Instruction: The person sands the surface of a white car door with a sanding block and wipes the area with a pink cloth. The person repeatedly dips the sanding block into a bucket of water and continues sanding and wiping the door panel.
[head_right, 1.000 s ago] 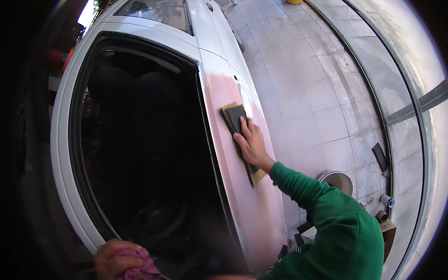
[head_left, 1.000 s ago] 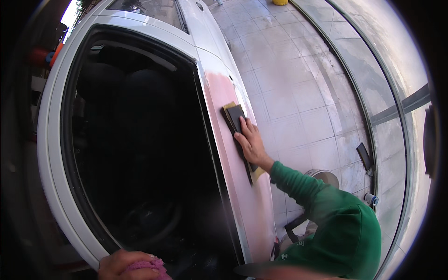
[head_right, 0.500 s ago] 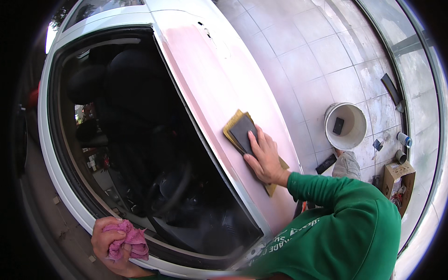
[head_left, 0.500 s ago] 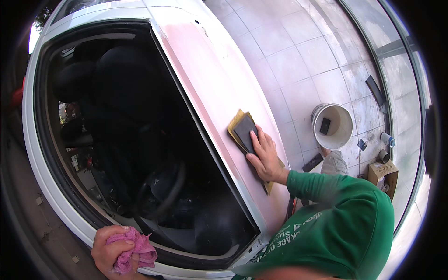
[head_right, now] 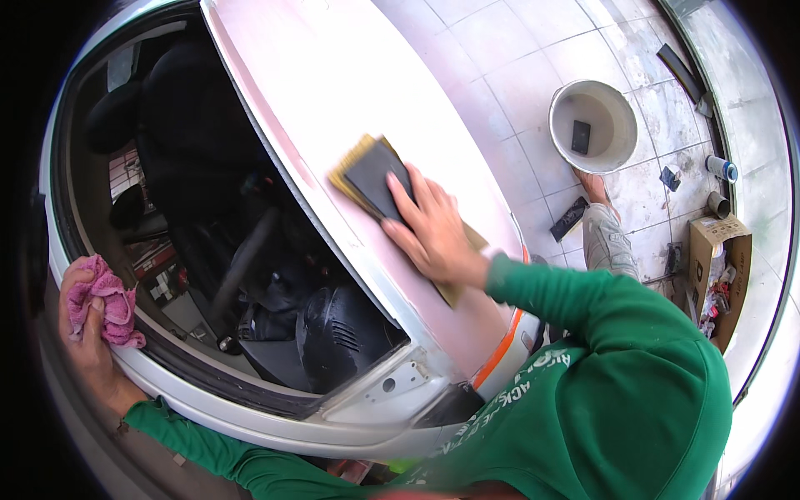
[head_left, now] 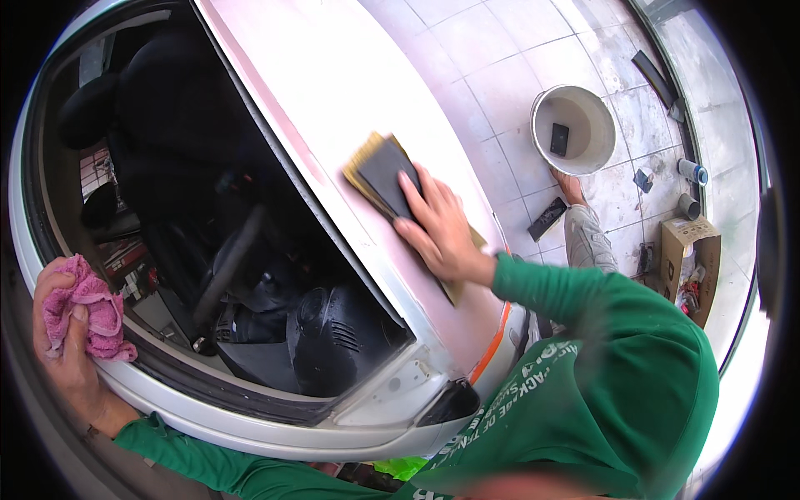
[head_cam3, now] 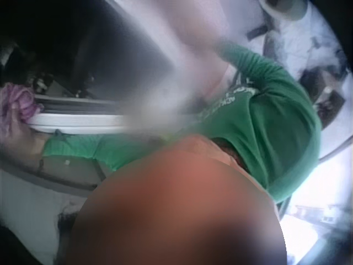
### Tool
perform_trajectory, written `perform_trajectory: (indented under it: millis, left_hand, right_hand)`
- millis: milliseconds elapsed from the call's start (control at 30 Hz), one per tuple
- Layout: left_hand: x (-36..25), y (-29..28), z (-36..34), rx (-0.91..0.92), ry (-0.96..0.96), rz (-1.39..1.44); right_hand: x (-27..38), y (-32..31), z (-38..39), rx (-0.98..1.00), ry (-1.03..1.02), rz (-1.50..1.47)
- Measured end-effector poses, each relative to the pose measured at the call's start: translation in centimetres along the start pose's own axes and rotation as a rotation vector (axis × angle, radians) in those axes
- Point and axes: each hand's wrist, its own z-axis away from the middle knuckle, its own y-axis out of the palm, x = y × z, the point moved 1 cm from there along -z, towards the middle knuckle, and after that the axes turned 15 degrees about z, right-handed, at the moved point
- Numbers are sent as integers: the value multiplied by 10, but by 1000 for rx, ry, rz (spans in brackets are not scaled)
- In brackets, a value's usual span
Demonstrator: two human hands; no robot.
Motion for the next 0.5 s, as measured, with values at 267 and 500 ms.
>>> perform_trajectory:
  millis: [267, 500]
  left_hand:
    - [-36, 100, 71, 276, 222, -165]
    - [-7, 79, 67, 103, 145, 144]
  right_hand:
    - [-6, 3, -100, -137, 67, 32]
    - [-11, 19, -80, -202, 18, 36]
